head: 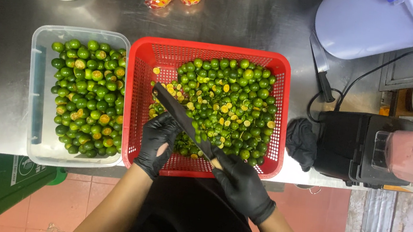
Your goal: Cutting small green citrus fruits (calamansi) in half and sorting them from a plastic container into a red basket.
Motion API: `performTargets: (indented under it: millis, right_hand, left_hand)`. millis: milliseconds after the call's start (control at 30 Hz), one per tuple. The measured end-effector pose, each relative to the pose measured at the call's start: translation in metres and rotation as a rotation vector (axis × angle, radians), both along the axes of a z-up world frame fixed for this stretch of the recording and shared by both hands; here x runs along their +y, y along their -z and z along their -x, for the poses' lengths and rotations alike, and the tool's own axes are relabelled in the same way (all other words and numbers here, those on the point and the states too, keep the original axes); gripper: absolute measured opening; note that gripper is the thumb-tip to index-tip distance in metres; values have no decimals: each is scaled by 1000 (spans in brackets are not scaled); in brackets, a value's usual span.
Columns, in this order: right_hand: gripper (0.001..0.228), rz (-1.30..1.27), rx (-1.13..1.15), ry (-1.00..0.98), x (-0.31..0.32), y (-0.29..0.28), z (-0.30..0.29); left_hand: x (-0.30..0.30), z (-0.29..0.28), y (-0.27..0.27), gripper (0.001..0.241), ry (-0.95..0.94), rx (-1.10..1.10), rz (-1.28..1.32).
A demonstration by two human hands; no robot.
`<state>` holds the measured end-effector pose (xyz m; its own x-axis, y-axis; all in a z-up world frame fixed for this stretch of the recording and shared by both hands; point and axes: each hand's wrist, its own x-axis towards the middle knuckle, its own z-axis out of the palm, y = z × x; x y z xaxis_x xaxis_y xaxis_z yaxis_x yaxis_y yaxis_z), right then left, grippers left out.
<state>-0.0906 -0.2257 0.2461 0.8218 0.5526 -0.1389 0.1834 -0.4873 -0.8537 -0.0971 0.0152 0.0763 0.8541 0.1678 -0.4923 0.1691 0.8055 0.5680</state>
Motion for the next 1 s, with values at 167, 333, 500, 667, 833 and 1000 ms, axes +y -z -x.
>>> performTargets:
  millis: [167, 333, 500, 667, 833, 1000]
  right_hand:
    - [42, -35, -70, 41, 16, 1, -11]
    - [46, -153, -125, 61, 3, 21, -1]
    - [47, -79, 332, 360, -18, 50, 12]
    - [43, -53, 353, 437, -27, 52, 17]
    - [45, -74, 362, 532, -28, 47, 18]
    - [44, -124, 367, 554, -38, 50, 20]
  left_hand:
    - [6, 18, -21, 29, 59, -101, -237]
    - [75, 30, -58, 29, -186, -123, -839]
    - [104, -4, -108, 51, -72, -85, -1864]
    - [43, -71, -14, 40, 177, -213, -1609]
    - [-7, -144, 55, 38, 418, 82, -1647]
    - [-14, -154, 86, 53, 535, 273, -1665]
